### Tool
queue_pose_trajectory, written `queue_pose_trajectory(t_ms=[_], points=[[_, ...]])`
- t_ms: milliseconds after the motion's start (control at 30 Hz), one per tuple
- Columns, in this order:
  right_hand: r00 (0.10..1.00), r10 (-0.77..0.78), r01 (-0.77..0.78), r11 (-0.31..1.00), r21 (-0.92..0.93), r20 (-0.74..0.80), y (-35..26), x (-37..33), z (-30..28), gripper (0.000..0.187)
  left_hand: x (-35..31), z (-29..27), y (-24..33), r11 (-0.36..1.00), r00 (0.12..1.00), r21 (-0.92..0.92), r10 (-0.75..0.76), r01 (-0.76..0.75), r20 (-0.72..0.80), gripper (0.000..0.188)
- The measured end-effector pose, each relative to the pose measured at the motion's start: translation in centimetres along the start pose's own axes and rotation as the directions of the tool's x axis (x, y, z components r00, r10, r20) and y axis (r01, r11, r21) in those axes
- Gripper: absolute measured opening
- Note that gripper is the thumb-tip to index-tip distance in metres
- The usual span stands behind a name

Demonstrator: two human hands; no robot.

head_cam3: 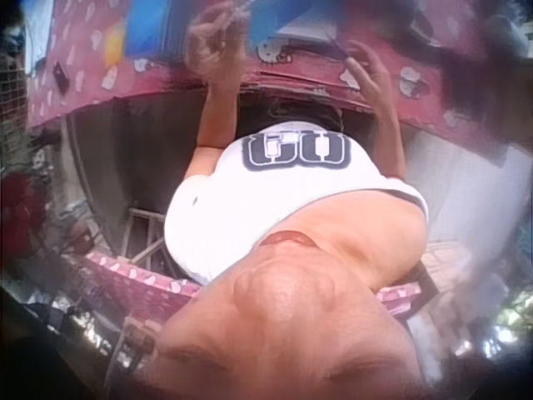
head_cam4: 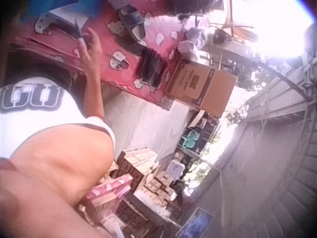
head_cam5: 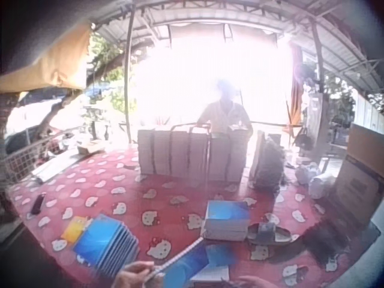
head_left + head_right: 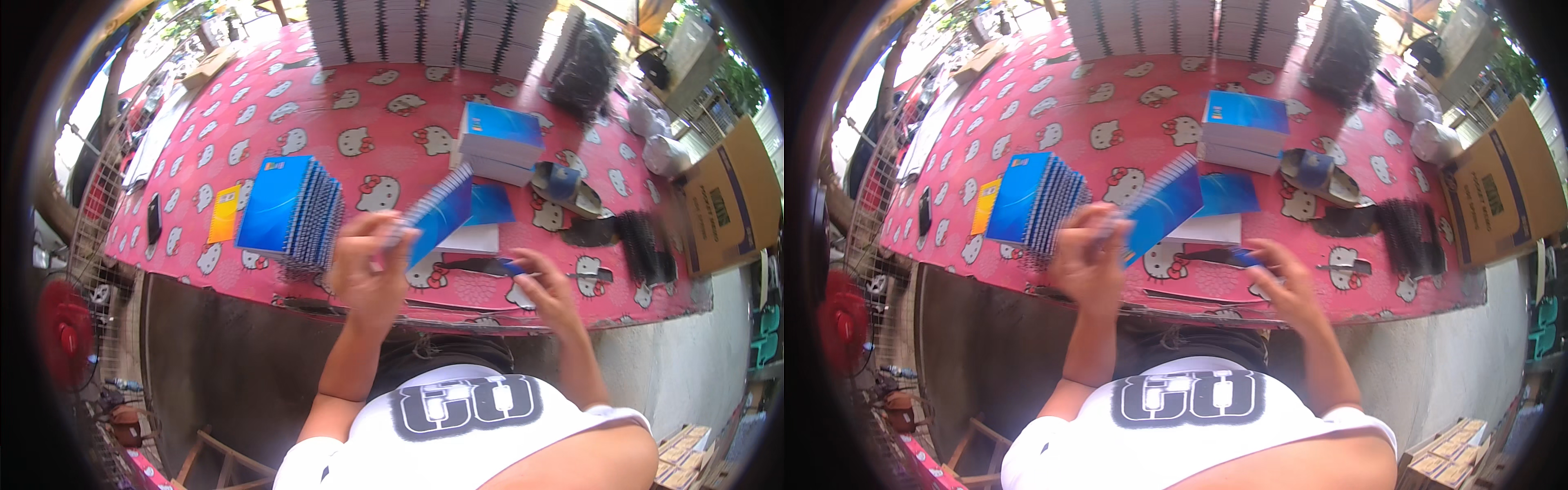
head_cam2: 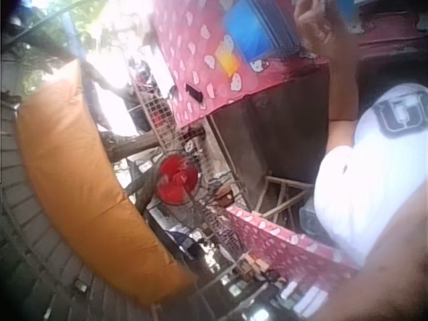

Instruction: The person tapes the spine of several blue notebooks using a handheld tape dispenser, trimming the excess tape with shears.

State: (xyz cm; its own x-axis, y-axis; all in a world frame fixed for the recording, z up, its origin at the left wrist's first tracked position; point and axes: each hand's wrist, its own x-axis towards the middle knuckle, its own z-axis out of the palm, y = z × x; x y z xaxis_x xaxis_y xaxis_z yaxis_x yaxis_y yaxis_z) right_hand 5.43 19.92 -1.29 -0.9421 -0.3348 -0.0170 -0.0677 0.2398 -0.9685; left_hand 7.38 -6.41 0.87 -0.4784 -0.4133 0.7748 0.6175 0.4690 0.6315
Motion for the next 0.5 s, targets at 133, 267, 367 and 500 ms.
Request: queue_pose_trajectory(t_ms=[133, 267, 367, 500], points=[[0.963, -0.244, 0.060, 0.606, -0.793, -0.113, 3.8, -0.6, -5.0, 0.036, 6.8, -7.6, 0.1, 0.994, 0.887, 0.024, -0.083, 0.105, -0.454, 0.019], [0.919, -0.385, 0.276, 0.465, -0.841, 0.089, 2.1, 1.7, -4.7, 0.034, 5.6, -14.1, -6.4, 0.930, 0.822, 0.084, -0.270, 0.357, -0.501, 0.016], [0.868, -0.484, 0.385, 0.514, -0.767, 0.111, 0.7, 6.7, -3.1, 0.037, 4.9, -13.4, -7.5, 0.916, 0.776, 0.083, -0.280, 0.392, -0.566, 0.013], [0.820, -0.505, 0.488, 0.369, -0.791, 0.270, 2.2, 11.5, -2.2, 0.045, 5.5, -12.9, -8.0, 0.941, 0.826, 0.027, -0.281, 0.336, -0.488, 0.015]])
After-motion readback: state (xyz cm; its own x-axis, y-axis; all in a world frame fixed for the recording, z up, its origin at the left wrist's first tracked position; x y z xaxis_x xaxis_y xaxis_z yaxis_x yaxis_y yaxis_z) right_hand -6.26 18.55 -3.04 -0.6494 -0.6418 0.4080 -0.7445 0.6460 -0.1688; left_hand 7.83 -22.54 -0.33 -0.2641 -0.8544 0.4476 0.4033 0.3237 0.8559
